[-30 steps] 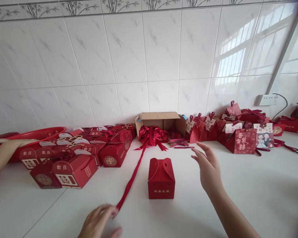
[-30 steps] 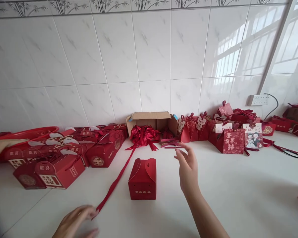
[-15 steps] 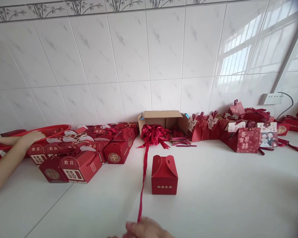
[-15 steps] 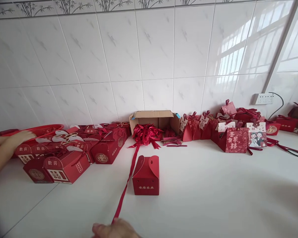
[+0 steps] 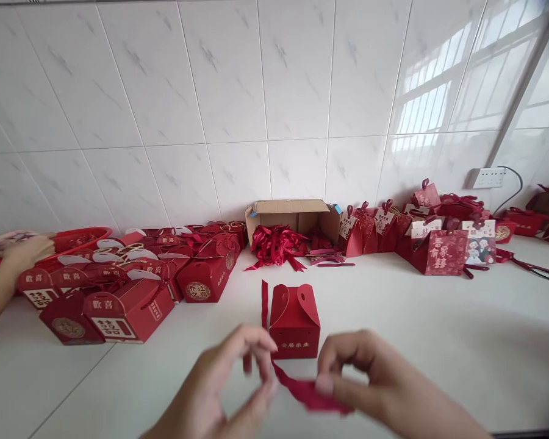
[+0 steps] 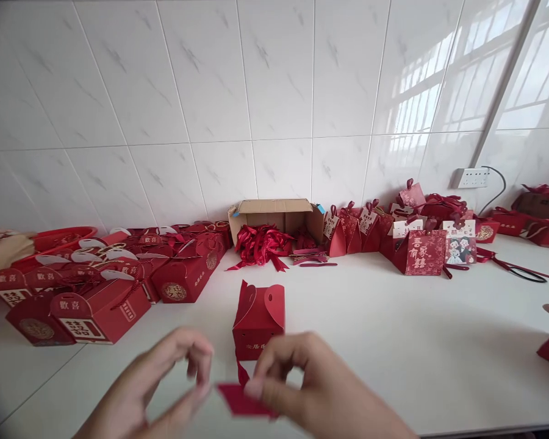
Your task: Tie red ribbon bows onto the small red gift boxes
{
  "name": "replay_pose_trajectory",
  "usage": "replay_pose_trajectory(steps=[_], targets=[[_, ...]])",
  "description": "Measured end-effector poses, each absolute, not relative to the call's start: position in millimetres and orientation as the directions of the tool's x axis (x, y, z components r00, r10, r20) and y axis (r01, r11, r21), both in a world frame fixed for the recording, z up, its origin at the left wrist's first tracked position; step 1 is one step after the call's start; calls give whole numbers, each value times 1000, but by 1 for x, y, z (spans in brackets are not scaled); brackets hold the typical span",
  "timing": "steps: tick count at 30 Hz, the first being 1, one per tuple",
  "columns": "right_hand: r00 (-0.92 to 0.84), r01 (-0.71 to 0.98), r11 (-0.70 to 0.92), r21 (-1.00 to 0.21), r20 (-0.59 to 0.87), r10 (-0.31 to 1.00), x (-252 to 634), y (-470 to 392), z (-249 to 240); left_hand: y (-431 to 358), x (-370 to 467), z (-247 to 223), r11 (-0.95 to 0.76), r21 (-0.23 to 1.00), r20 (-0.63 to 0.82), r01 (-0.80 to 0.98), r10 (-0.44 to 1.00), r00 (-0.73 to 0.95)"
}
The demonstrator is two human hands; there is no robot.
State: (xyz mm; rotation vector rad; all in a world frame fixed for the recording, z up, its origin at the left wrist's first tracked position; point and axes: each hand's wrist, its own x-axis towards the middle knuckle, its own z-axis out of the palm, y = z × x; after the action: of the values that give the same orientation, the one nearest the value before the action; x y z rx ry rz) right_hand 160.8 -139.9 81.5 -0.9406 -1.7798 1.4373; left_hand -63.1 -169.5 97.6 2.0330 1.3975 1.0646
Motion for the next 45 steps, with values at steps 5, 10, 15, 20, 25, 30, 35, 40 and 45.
replay_pose_trajectory(steps=[5, 10, 15, 20, 25, 30, 35, 40, 45], targets=[[-377, -4, 228, -974, 213, 901, 191, -70, 106, -100, -54, 101, -477, 592, 377, 650, 876, 300], [-423, 90, 138, -986, 87, 902, 186, -25, 84, -63, -35, 75, -369, 603, 242, 707, 929, 279], [-410, 161, 74, -984, 2, 912, 175, -27, 66, -59, -28, 71, -362, 604, 235, 710, 932, 276], [-339, 197, 68, -978, -3, 941, 169, -29, 61, -59, -27, 72, -312, 665, 201, 678, 950, 240], [-295, 224, 98, -970, 29, 955, 157, -30, 59, -55, -26, 70, -280, 730, 179, 623, 959, 221], [-265, 241, 113, -964, 47, 963, 148, -34, 56, -54, -26, 71, -260, 725, 141, 638, 962, 232], [-208, 354, 354, -865, 296, 932, 156, -28, 57, -54, -27, 79, -309, 692, 201, 652, 950, 237], [-466, 180, 447, -876, 324, 823, 162, -23, 81, -51, -28, 108, -445, 578, 368, 684, 890, 268], [-520, -75, 404, -912, 381, 764, 152, -18, 109, -55, -32, 132, -528, 532, 524, 662, 819, 232]])
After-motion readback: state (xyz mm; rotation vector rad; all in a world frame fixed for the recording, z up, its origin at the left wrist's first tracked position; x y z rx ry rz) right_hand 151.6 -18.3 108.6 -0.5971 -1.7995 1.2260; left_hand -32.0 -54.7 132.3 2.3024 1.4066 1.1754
